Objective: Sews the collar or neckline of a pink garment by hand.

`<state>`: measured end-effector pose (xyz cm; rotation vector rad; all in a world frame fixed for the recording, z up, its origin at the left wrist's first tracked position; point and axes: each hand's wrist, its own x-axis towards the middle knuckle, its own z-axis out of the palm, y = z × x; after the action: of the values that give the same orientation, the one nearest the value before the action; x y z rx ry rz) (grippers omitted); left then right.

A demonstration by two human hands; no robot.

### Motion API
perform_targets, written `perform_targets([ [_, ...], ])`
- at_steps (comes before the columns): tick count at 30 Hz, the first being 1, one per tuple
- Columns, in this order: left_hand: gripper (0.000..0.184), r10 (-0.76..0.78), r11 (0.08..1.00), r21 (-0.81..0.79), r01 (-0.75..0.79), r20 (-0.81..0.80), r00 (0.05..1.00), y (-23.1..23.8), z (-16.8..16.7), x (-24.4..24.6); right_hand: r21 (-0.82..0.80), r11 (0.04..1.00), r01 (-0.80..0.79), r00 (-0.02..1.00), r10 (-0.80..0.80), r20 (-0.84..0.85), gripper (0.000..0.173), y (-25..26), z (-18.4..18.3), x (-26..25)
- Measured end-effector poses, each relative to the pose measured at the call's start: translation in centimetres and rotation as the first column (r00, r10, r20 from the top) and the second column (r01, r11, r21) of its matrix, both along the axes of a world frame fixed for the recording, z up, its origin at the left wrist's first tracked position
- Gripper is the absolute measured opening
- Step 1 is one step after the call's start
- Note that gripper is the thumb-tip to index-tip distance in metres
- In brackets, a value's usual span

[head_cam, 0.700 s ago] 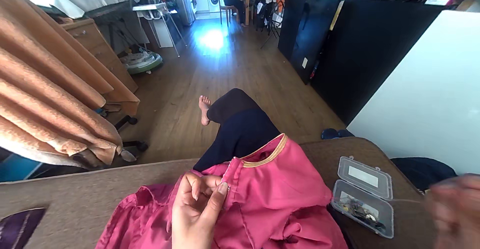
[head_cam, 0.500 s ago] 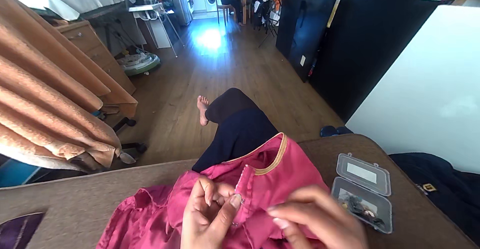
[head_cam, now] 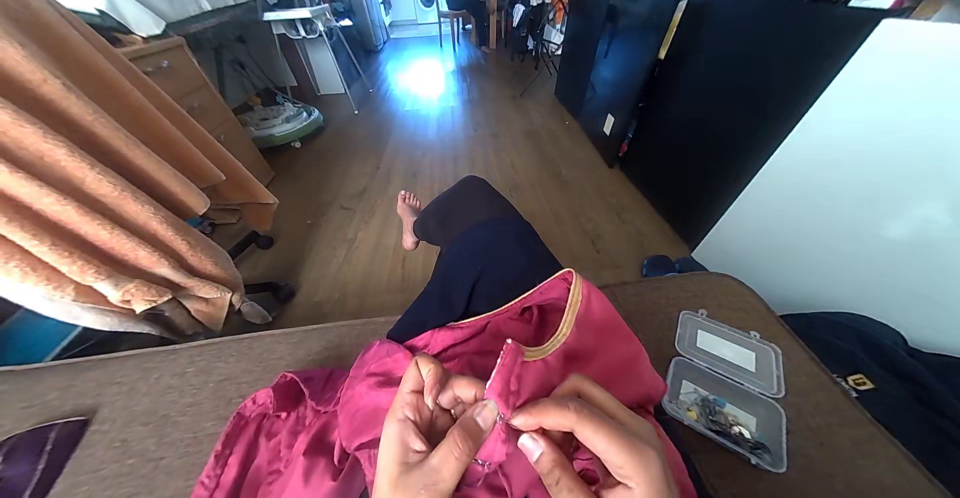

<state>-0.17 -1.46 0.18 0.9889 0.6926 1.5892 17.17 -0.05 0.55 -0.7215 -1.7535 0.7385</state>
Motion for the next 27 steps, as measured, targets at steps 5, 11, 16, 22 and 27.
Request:
perform_targets([
  [5, 0.036, -0.006, 1.000, 0.012, 0.006, 0.002, 1.000, 0.03, -0.10, 0.00, -0.041, 0.999, -0.019, 1.000, 0.018, -0.013, 0.013, -0.09, -0.02, 0.02],
  [11, 0.037, -0.005, 1.000, 0.013, 0.005, 0.002, 1.000, -0.06, -0.03, 0.09, -0.075, 0.996, -0.044, 0.999, 0.042, -0.028, 0.014, -0.18, 0.00, 0.14],
  [16, 0.037, -0.024, 0.999, 0.026, 0.024, 0.004, 1.000, -0.15, 0.02, 0.03, -0.077, 0.995, -0.062, 0.996, 0.057, -0.064, 0.012, -0.12, -0.06, 0.09],
  [22, 0.036, -0.089, 0.996, 0.013, 0.090, -0.005, 0.996, -0.34, 0.34, 0.00, -0.160, 0.970, -0.185, 0.959, 0.143, -0.245, 0.011, 0.17, -0.37, 0.05],
  [27, 0.038, -0.147, 0.989, 0.010, 0.147, -0.025, 0.989, -0.44, 0.12, 0.71, -0.182, 0.963, -0.196, 0.946, 0.137, -0.294, 0.022, 0.32, 0.15, -0.11],
])
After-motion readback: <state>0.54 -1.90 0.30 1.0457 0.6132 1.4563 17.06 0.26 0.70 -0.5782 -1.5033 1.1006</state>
